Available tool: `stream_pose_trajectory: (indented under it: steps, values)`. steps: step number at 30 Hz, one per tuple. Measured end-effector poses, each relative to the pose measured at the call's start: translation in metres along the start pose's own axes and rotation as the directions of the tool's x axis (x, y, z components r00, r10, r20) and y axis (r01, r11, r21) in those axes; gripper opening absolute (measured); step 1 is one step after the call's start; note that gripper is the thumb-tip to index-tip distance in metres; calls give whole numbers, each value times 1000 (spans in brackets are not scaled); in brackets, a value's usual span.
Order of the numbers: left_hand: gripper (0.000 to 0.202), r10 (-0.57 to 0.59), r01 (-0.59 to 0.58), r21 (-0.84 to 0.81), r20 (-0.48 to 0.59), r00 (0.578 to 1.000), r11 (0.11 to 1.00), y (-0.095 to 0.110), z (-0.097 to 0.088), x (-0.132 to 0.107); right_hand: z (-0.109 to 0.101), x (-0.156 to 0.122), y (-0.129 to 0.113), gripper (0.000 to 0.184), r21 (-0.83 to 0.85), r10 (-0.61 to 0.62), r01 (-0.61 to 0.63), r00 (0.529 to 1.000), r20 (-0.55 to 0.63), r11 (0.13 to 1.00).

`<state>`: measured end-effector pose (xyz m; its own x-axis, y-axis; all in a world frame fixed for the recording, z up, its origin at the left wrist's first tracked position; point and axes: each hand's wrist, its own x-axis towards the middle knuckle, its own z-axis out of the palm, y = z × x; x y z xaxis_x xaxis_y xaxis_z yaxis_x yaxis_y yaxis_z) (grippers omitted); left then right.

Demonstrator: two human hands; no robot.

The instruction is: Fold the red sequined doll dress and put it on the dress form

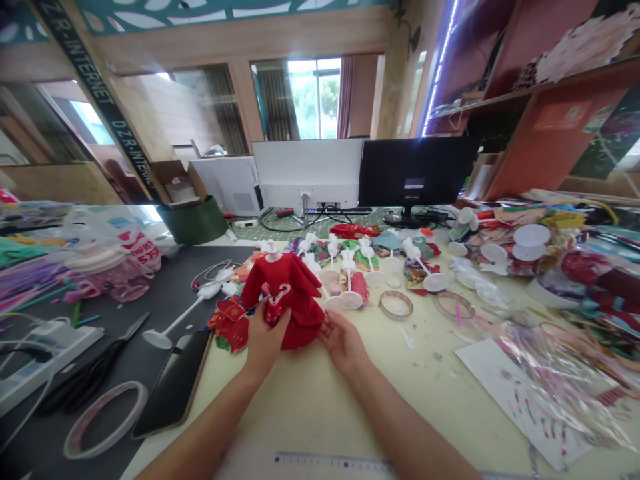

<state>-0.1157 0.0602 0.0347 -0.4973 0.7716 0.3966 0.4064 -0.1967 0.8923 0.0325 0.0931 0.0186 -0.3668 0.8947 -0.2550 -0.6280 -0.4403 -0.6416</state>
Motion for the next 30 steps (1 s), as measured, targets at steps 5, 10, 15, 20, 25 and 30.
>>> stream_pose_trajectory:
  steps: [5,10,15,20,25,30]
  values:
    - [35,-9,9,2,6,1000,1000,-1,0,-1,4,-5,0,20,-52,61,-56,994,91,997]
    - [33,-22,22,-1,4,1000,1000,-4,0,-2,1,-6,0,30,-99,31,-22,995,96,995]
    - [38,-36,36,-20,1,999,999,-4,-1,-2,-3,-5,1,31,-141,-4,14,998,69,990]
    - [39,-47,47,-26,-8,999,999,-4,-2,-2,-6,-4,-2,32,-218,-30,38,999,38,975]
    - [39,-55,54,-32,-11,998,998,-7,-2,-1,-12,1,-5,38,-372,-81,79,997,12,925]
    - [34,-46,46,-38,-13,999,998,-5,-3,-2,-15,5,-2,29,-539,-134,106,991,-13,835]
